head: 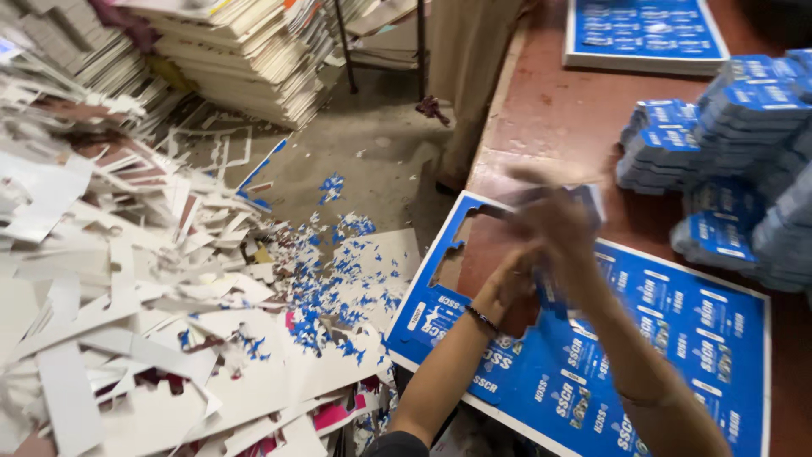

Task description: The person separates printed cards from a large die-cut sheet by pushing them through the perforations by hand and then stacks the detached cards onto piles on the table.

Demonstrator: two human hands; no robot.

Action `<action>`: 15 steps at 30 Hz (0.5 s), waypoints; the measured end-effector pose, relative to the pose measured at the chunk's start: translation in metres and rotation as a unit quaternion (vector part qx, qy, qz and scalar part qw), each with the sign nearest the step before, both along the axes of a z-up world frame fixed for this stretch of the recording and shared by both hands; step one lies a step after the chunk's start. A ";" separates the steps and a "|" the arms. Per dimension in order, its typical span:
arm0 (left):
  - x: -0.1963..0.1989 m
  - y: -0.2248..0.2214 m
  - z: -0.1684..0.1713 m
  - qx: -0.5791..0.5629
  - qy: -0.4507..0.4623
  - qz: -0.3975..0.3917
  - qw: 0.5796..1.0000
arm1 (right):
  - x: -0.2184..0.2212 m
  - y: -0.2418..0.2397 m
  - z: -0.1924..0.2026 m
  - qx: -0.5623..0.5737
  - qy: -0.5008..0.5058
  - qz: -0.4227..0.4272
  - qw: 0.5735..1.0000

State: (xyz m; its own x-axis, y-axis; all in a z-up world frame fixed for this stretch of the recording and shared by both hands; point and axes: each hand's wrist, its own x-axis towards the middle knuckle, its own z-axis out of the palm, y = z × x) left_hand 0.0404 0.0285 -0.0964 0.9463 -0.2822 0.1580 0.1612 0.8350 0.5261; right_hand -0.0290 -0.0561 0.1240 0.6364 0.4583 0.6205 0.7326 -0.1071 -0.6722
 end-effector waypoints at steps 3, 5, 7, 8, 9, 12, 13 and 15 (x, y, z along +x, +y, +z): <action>-0.008 -0.002 0.006 -0.106 0.095 0.090 0.986 | -0.013 0.042 -0.004 -0.214 -0.130 -0.033 0.968; -0.006 -0.003 0.015 -0.067 0.076 0.156 0.983 | 0.001 0.023 -0.018 -0.193 -0.038 -0.100 0.975; 0.002 -0.006 0.029 0.065 -0.021 0.234 0.970 | 0.024 -0.027 -0.032 -0.169 -0.098 -0.182 0.964; 0.003 -0.008 0.035 0.054 -0.005 0.237 0.970 | 0.035 -0.055 -0.040 -0.152 -0.201 -0.232 0.940; 0.004 -0.011 0.040 0.043 0.011 0.239 0.970 | 0.042 -0.077 -0.051 -0.198 -0.102 -0.236 0.946; 0.003 -0.017 0.045 0.072 0.017 0.262 0.962 | 0.045 -0.124 -0.084 -0.242 0.174 -0.203 0.933; 0.000 -0.020 0.043 0.091 0.013 0.272 0.958 | 0.042 -0.132 -0.093 -0.201 0.249 -0.167 0.933; -0.003 -0.022 0.040 0.108 0.014 0.268 0.957 | 0.036 -0.138 -0.106 -0.127 0.337 -0.121 0.925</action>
